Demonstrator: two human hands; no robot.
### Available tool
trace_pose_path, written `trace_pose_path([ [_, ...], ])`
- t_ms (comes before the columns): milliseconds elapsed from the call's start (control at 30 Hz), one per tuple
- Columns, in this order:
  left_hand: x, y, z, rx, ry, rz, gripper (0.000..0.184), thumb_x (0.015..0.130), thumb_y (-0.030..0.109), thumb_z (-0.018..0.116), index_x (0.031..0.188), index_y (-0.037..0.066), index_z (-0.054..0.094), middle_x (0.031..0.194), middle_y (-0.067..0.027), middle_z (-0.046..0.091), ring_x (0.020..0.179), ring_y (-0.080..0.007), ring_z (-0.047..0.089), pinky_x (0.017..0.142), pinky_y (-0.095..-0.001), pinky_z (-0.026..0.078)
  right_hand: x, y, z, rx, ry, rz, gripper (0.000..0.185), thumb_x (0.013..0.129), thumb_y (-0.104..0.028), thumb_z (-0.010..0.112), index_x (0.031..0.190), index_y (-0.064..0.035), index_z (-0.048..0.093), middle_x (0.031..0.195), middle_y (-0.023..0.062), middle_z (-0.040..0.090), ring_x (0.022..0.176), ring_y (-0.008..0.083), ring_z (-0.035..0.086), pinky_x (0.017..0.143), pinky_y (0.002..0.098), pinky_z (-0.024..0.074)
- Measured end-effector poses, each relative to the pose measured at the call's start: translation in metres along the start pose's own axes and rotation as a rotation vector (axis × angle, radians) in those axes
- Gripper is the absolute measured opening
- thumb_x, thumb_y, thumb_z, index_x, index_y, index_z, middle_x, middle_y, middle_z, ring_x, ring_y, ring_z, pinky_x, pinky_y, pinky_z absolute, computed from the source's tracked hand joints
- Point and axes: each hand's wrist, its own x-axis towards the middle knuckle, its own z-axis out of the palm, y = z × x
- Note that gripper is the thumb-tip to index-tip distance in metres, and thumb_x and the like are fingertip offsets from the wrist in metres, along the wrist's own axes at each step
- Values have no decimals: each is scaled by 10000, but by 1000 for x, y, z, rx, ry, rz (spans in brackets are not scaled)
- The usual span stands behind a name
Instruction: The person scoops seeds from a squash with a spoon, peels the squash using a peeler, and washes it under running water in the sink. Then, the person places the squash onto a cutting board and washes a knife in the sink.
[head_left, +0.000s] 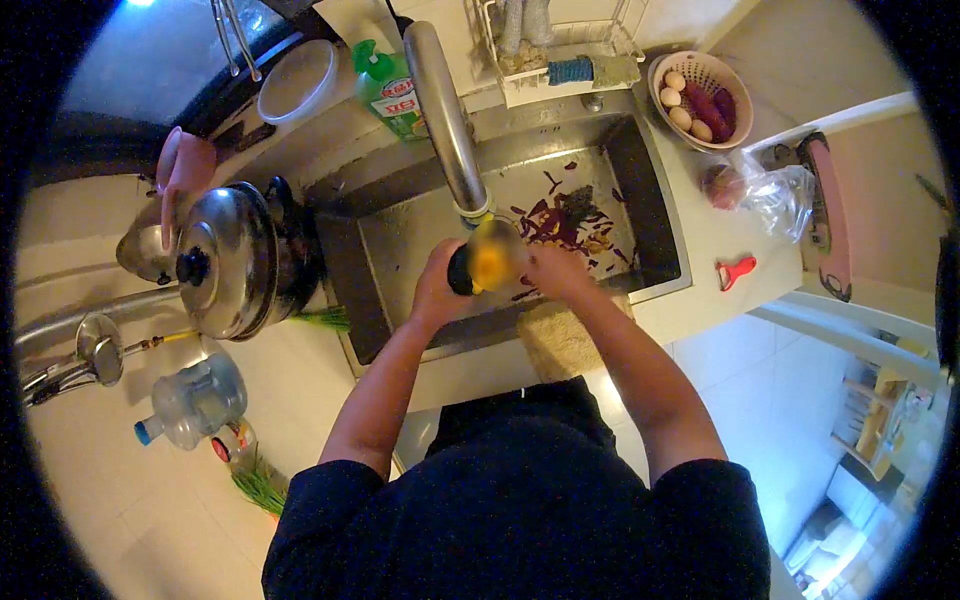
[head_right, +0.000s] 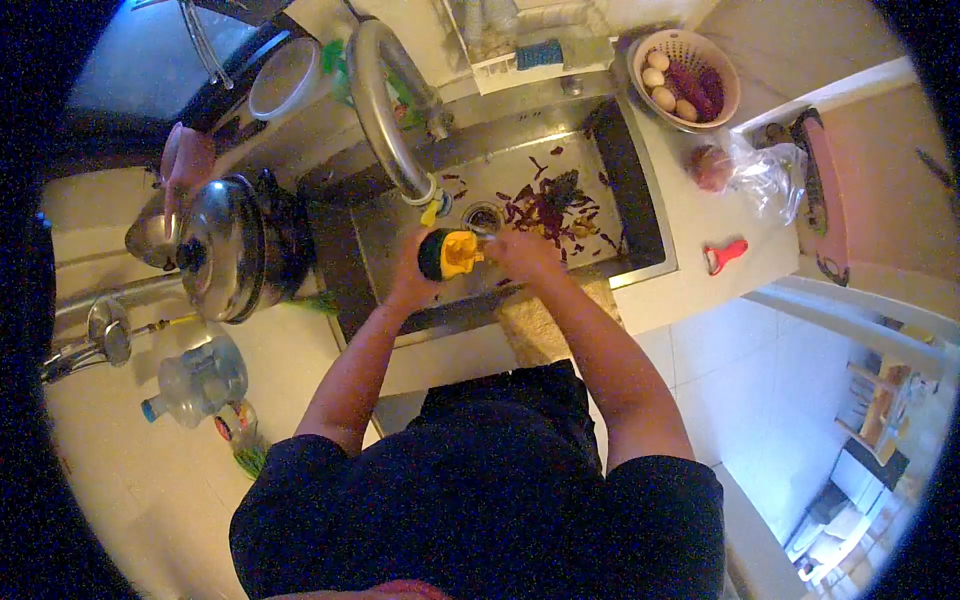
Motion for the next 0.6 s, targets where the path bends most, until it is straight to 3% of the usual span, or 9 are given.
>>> trace_pose_path([
  [67,1,-4,2,32,-35,16,675,529,148,790,1116,94,462,1098,-116,511,1038,-293,496,892,-344,402,-8,-19,1,-45,-46,-142,380,824,-451,488,1003,-138,606,895,160,629,852,341,602,740,450,472],
  [200,-1,-9,3,102,-75,15,693,518,149,790,1125,98,459,1113,-119,512,1050,-297,498,913,-340,398,0,-9,9,-57,73,-197,291,836,-391,485,968,-163,608,840,136,634,794,317,614,681,442,480],
  [267,-5,-12,2,7,-87,-107,734,507,128,788,1155,97,446,1131,-122,513,1064,-296,497,928,-340,394,9,3,23,-204,169,-240,269,829,-360,492,922,-143,622,763,133,631,724,297,619,642,432,475],
  [367,-7,-28,-4,-73,-67,-212,795,487,96,789,1193,97,426,1144,-124,518,1075,-287,499,937,-344,393,10,23,22,-443,33,-123,254,840,-346,489,927,-150,626,755,112,633,716,268,624,631,408,479],
  [467,-5,-30,-16,-101,-54,-219,841,474,69,795,1220,99,409,1144,-120,525,1074,-270,505,932,-345,398,17,64,28,-263,158,-14,259,842,-352,515,932,-134,623,736,88,631,711,256,625,611,380,471],
  [567,-7,-34,-10,-164,-35,-184,848,485,61,799,1232,99,400,1152,-114,521,1081,-252,502,930,-337,397,9,37,26,57,195,-244,301,835,-380,541,964,-121,624,741,84,629,696,271,615,606,378,458],
  [600,-3,-31,-8,-192,-25,-163,845,491,61,800,1233,99,397,1157,-112,518,1085,-246,499,931,-333,396,9,30,24,188,116,-253,305,828,-384,554,957,-116,623,736,90,624,696,273,612,605,381,454],
])
